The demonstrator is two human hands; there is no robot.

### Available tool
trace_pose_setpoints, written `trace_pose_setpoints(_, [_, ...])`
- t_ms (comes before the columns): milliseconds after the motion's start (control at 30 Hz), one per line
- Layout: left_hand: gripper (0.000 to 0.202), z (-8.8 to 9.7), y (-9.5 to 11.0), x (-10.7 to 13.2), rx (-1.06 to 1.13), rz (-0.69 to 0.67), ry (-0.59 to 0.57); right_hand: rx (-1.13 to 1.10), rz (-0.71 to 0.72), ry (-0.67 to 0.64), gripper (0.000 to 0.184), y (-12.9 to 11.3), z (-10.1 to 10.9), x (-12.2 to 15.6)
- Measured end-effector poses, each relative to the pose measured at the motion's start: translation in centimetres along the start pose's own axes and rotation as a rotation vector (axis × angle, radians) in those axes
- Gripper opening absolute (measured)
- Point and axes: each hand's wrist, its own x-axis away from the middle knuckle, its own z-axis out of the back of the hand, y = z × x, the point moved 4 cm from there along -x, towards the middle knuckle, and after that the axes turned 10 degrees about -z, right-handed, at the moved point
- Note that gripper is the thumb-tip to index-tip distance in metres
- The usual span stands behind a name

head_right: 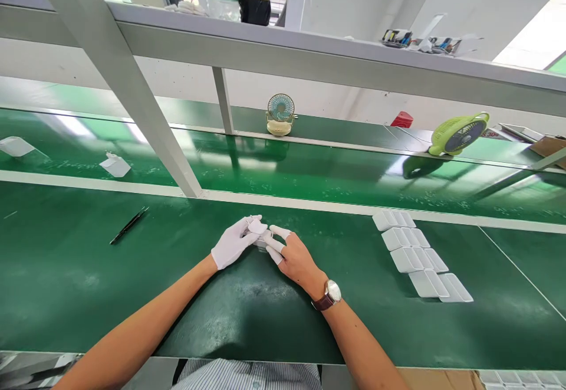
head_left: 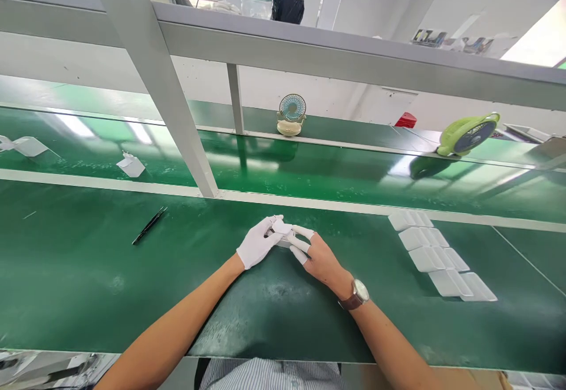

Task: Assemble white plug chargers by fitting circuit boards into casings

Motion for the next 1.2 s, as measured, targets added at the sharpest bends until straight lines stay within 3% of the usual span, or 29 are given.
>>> trace_pose_setpoints(233, [0.068, 0.0, -0.9, -0.3, 0.158, 0.051, -0.024, -0.077, -0.013, 0.008, 0.047, 0.5, -1.0, 0.0])
trace_pose_setpoints(467, [0.067, -0.1, -0.6, -0.6, 0.307, 0.097, -0.054, -0.222, -0.130, -0.033, 0.041, 0.9, -1.4, -0.3])
trace_pose_setpoints(600, [0.067, 0.0, -0.4, -0.5, 0.308, 0.097, -0.045, -0.257, -0.235, 0.006, 0.054, 1.2, -1.3, -0.4])
trace_pose_setpoints(933, [0.064, 0.0, -0.8, -0.4, 0.341, 0.111, -0.044, -0.107, -0.064, 0.006, 0.049, 0.9, -1.6, -0.6])
trace_pose_setpoints(1200, [0.063, 0.0, -0.8, -0.5, 0.272, 0.099, -0.038, -0.178, -0.172, 0.052, 0.049, 1.1, -1.1, -0.5])
